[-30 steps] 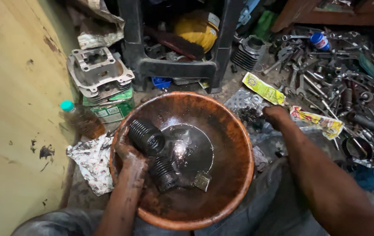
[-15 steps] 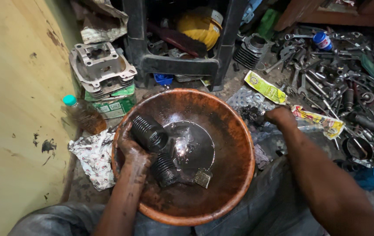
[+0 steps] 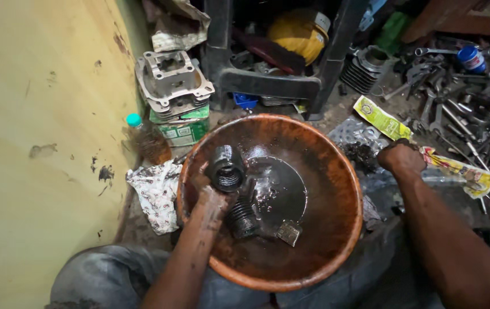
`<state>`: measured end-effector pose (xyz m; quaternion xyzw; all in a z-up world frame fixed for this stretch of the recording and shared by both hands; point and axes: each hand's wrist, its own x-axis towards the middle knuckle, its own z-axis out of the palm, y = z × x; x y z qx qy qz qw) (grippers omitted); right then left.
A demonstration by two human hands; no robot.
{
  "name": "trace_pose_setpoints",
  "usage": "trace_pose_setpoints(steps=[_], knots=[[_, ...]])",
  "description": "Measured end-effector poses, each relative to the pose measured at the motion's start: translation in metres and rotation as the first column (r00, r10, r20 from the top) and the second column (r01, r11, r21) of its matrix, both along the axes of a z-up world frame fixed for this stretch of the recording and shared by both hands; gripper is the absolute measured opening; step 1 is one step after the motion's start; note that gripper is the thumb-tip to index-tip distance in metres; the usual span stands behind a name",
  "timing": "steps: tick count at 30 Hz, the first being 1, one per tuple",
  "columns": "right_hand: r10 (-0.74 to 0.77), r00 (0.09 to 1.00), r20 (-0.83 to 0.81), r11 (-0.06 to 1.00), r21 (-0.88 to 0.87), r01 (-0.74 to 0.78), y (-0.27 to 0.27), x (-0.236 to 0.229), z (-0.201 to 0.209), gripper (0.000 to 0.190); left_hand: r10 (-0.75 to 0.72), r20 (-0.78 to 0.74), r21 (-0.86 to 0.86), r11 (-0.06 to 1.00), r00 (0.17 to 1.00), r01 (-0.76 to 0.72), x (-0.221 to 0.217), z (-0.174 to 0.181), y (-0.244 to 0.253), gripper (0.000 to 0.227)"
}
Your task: The person scrubs a dark, oily engine part by hand in a large brown basin filled with dark liquid. They repeatedly rub and rotate the part to remove grime.
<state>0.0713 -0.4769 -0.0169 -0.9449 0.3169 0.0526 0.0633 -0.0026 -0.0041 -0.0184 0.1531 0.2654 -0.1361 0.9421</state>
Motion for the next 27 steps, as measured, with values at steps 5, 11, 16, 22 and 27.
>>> trace_pose_setpoints(steps=[5,11,16,22,27], knots=[[0.007,0.998,0.056,0.997,0.071,-0.011,0.022,-0.003,0.02,0.055,-0.043,0.005,-0.051,0.998,0.999,0.043,-0.003,0.002,-0.001,0.06],[0.28,0.928,0.246,0.949,0.077,-0.307,0.06,-0.016,0.043,0.037,-0.009,0.02,-0.058,0.998,1.0,0.01,0.0,0.009,0.001,0.063],[0.42,0.72,0.553,0.631,0.391,-0.67,0.108,-0.021,0.016,0.032,0.008,0.004,-0.084,0.996,1.0,-0.007,-0.003,0.011,0.0,0.066],[0.819,0.567,0.087,0.495,0.392,-0.776,0.161,-0.025,-0.043,0.031,-0.001,0.098,-0.086,0.996,0.995,0.009,-0.001,0.005,0.003,0.049],[0.779,0.56,-0.283,0.614,0.156,-0.774,0.17,-0.042,-0.079,0.027,0.017,0.012,-0.014,1.0,1.0,-0.016,0.004,-0.004,0.005,0.041]])
